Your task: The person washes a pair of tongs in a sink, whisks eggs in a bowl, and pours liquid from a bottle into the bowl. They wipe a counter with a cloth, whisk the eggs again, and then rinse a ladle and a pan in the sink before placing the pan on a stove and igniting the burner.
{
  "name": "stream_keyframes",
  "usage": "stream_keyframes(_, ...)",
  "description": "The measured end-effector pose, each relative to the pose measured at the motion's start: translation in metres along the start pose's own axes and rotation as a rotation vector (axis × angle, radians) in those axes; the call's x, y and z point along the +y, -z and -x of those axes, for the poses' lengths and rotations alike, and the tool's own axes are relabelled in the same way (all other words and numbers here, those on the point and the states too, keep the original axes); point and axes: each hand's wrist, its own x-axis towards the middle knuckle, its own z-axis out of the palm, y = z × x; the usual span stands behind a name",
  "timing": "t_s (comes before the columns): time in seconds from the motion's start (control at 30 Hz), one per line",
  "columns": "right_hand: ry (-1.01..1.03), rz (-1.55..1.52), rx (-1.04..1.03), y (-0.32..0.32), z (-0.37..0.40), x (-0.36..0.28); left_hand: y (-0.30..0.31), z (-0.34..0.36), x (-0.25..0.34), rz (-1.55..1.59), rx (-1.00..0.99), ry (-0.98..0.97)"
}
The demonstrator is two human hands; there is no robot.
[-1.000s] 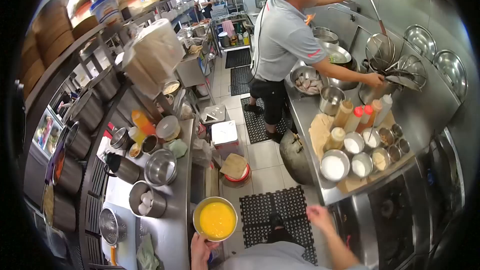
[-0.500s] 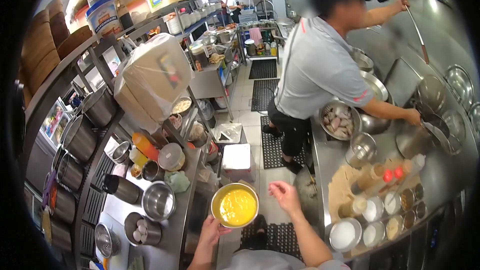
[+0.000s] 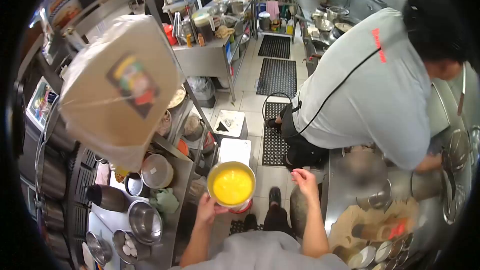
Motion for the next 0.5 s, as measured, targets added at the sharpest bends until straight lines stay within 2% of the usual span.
stream_keyframes(0.1, 0.011, 0.044, 0.065, 0.025, -0.045, 0.032, -0.017, -0.051, 0.02, 0.023, 0.039, -0.05)
stream_keyframes(0.13, 0.09, 0.072, 0.069, 0.032, -0.063, 0.048, -0.025, -0.066, 0.03, 0.036, 0.047, -0.058)
stream_keyframes(0.23, -0.031, 0.015, 0.096, 0.051, -0.1, 0.055, -0.074, -0.113, 0.073, 0.087, 0.087, -0.16)
stream_keyframes(0.33, 0.029, 0.069, 0.096, 0.078, -0.132, 0.082, -0.111, -0.159, 0.105, 0.072, 0.134, -0.23)
stream_keyframes(0.43, -0.14, 0.252, 0.228, 0.094, -0.138, 0.065, -0.141, -0.201, 0.136, 0.043, 0.144, -0.215)
stream_keyframes(0.5, -0.039, 0.297, 0.265, 0.111, -0.139, 0.108, -0.156, -0.234, 0.149, 0.042, 0.129, -0.204)
